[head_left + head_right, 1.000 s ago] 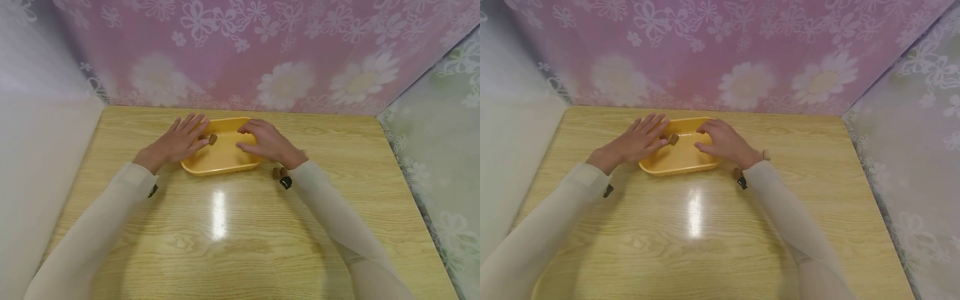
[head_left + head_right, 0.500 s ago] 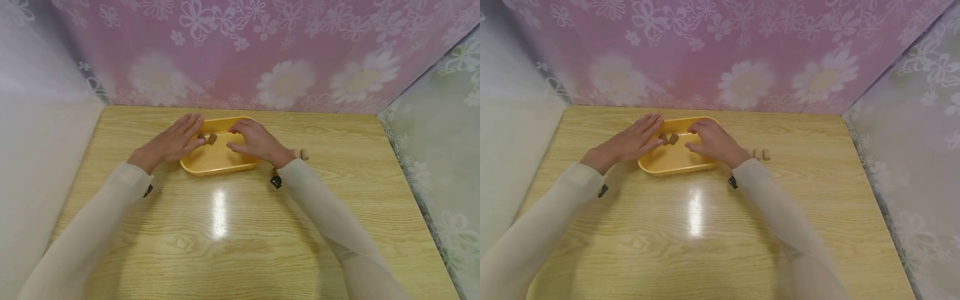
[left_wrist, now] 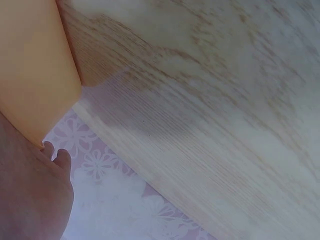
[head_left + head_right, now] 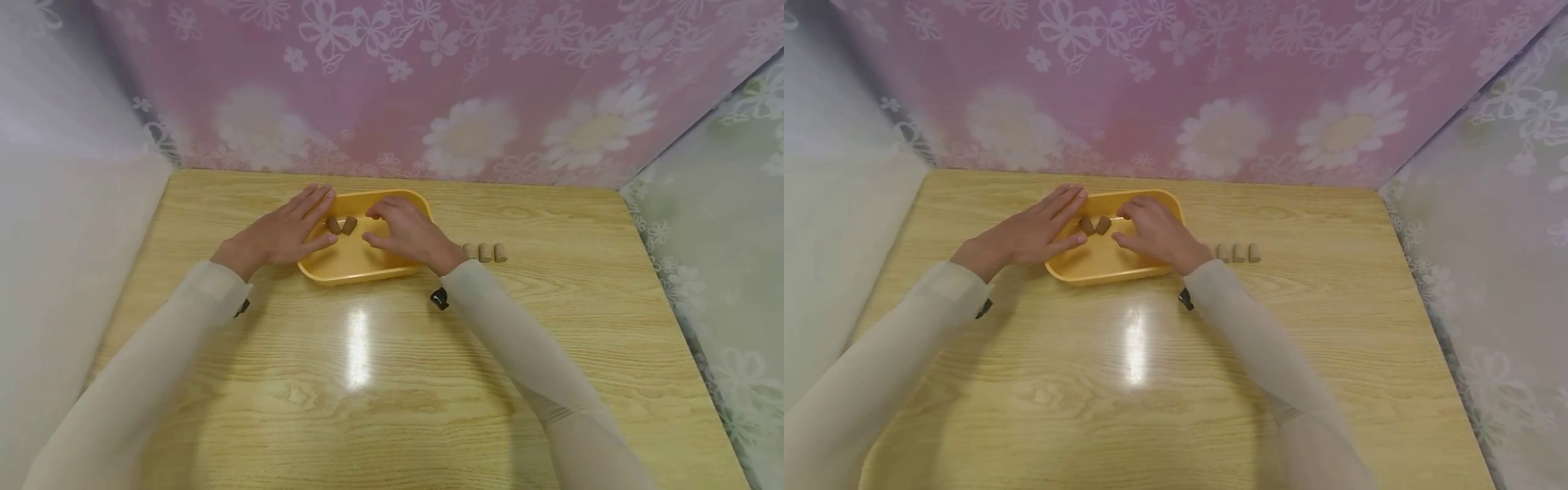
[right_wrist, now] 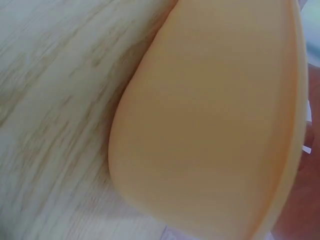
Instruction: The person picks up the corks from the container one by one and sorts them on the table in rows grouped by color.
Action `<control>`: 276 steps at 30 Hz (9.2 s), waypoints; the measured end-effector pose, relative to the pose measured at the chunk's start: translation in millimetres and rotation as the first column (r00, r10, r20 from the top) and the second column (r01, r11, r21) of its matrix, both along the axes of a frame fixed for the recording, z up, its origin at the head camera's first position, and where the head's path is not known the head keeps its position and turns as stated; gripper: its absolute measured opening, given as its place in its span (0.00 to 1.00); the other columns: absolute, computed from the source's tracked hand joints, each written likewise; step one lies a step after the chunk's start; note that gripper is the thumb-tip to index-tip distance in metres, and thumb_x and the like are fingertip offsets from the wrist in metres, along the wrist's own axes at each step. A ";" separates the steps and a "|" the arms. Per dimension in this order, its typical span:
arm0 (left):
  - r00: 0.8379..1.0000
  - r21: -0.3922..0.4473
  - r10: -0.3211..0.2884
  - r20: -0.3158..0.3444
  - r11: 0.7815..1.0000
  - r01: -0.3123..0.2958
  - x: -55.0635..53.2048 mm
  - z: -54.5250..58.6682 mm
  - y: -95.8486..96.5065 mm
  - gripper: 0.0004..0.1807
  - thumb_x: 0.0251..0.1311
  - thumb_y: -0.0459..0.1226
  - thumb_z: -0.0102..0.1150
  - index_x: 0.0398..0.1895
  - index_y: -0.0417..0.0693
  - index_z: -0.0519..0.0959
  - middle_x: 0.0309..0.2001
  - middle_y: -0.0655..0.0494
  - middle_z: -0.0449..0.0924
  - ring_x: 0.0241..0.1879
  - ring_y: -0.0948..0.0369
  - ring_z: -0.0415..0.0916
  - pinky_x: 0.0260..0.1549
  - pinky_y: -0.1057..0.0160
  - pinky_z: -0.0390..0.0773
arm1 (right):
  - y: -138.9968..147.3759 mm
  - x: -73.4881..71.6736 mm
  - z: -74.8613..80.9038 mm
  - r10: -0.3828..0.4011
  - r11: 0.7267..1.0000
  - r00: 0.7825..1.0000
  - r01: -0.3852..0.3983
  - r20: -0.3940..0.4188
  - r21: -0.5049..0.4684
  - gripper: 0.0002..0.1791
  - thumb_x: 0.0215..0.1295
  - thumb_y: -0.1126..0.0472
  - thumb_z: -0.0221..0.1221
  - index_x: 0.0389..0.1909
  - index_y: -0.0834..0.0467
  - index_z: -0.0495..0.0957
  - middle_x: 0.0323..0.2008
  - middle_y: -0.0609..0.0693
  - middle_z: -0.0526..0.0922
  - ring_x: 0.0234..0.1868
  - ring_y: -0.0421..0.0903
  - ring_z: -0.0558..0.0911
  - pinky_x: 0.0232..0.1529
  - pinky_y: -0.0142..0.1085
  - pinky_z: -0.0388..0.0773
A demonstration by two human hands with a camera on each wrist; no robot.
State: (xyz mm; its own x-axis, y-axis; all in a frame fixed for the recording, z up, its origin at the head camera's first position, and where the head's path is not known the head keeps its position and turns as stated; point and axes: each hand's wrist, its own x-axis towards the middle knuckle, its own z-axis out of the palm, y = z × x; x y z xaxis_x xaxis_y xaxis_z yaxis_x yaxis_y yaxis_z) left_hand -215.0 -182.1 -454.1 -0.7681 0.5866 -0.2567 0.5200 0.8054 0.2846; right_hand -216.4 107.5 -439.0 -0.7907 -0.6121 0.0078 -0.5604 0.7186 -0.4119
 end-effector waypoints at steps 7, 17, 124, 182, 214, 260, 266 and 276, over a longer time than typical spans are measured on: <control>1.000 -0.014 -0.007 -0.016 1.000 0.007 -0.2 -0.1 1.1 0.51 0.81 0.71 0.27 0.90 0.57 0.25 0.91 0.55 0.20 0.90 0.50 0.20 0.87 0.38 0.40 | -9.3 -4.1 -3.6 -0.017 1.000 1.000 0.017 0.009 0.017 0.29 0.77 0.46 0.67 0.66 0.64 0.82 0.60 0.58 0.86 0.60 0.54 0.84 0.65 0.48 0.82; 1.000 -0.008 -0.008 -0.020 1.000 0.008 -0.5 -1.9 0.4 0.51 0.80 0.73 0.25 0.90 0.59 0.24 0.90 0.60 0.18 0.90 0.52 0.19 0.88 0.39 0.41 | -18.4 -8.3 -9.7 -0.031 0.999 0.999 0.031 0.022 0.030 0.28 0.78 0.48 0.68 0.67 0.63 0.81 0.62 0.57 0.85 0.63 0.55 0.84 0.69 0.48 0.81; 1.000 0.018 0.006 -0.012 1.000 -0.006 -0.8 -4.7 1.4 0.49 0.82 0.70 0.28 0.91 0.57 0.26 0.90 0.58 0.19 0.90 0.52 0.18 0.88 0.40 0.40 | 16.4 8.9 -6.5 -0.003 1.000 1.000 0.003 0.023 0.027 0.20 0.78 0.56 0.65 0.63 0.61 0.84 0.57 0.56 0.86 0.59 0.54 0.83 0.64 0.48 0.82; 1.000 0.025 -0.004 -0.026 1.000 0.004 0.4 -2.4 1.4 0.50 0.83 0.68 0.32 0.91 0.52 0.29 0.91 0.52 0.24 0.90 0.48 0.22 0.88 0.40 0.41 | 111.8 44.5 16.9 -0.118 0.991 0.989 0.111 -0.094 -0.080 0.21 0.75 0.58 0.71 0.63 0.61 0.84 0.55 0.59 0.87 0.58 0.59 0.83 0.60 0.57 0.82; 1.000 0.047 0.000 -0.018 0.999 0.001 1.6 -2.3 1.8 0.49 0.85 0.65 0.35 0.91 0.53 0.29 0.91 0.53 0.24 0.90 0.48 0.22 0.88 0.39 0.41 | 163.3 78.3 5.3 -0.164 0.986 0.982 0.166 -0.093 0.018 0.21 0.73 0.60 0.72 0.63 0.62 0.84 0.54 0.59 0.88 0.57 0.61 0.84 0.56 0.58 0.84; 1.000 0.048 0.000 -0.020 0.999 0.001 0.5 -4.2 1.9 0.49 0.84 0.67 0.32 0.91 0.53 0.28 0.91 0.52 0.24 0.90 0.48 0.22 0.87 0.38 0.41 | 199.3 103.5 -32.3 -0.190 0.979 0.979 0.194 -0.068 0.059 0.20 0.70 0.63 0.74 0.59 0.65 0.85 0.56 0.64 0.87 0.58 0.66 0.85 0.59 0.65 0.83; 1.000 0.049 0.000 -0.019 0.999 0.001 0.8 -4.5 1.9 0.49 0.85 0.66 0.33 0.91 0.53 0.29 0.91 0.53 0.23 0.90 0.47 0.22 0.87 0.38 0.41 | 200.7 103.4 -33.9 -0.193 0.978 0.980 0.196 -0.048 0.075 0.20 0.71 0.62 0.73 0.60 0.64 0.85 0.56 0.63 0.87 0.57 0.64 0.85 0.57 0.63 0.84; 1.000 0.056 0.000 -0.017 0.998 0.001 1.5 -4.0 2.8 0.48 0.86 0.64 0.35 0.91 0.53 0.29 0.91 0.52 0.24 0.90 0.46 0.23 0.87 0.36 0.41 | 200.9 103.2 -35.8 -0.189 0.979 0.981 0.192 -0.039 0.069 0.21 0.71 0.63 0.73 0.61 0.64 0.84 0.54 0.62 0.86 0.54 0.61 0.85 0.55 0.61 0.84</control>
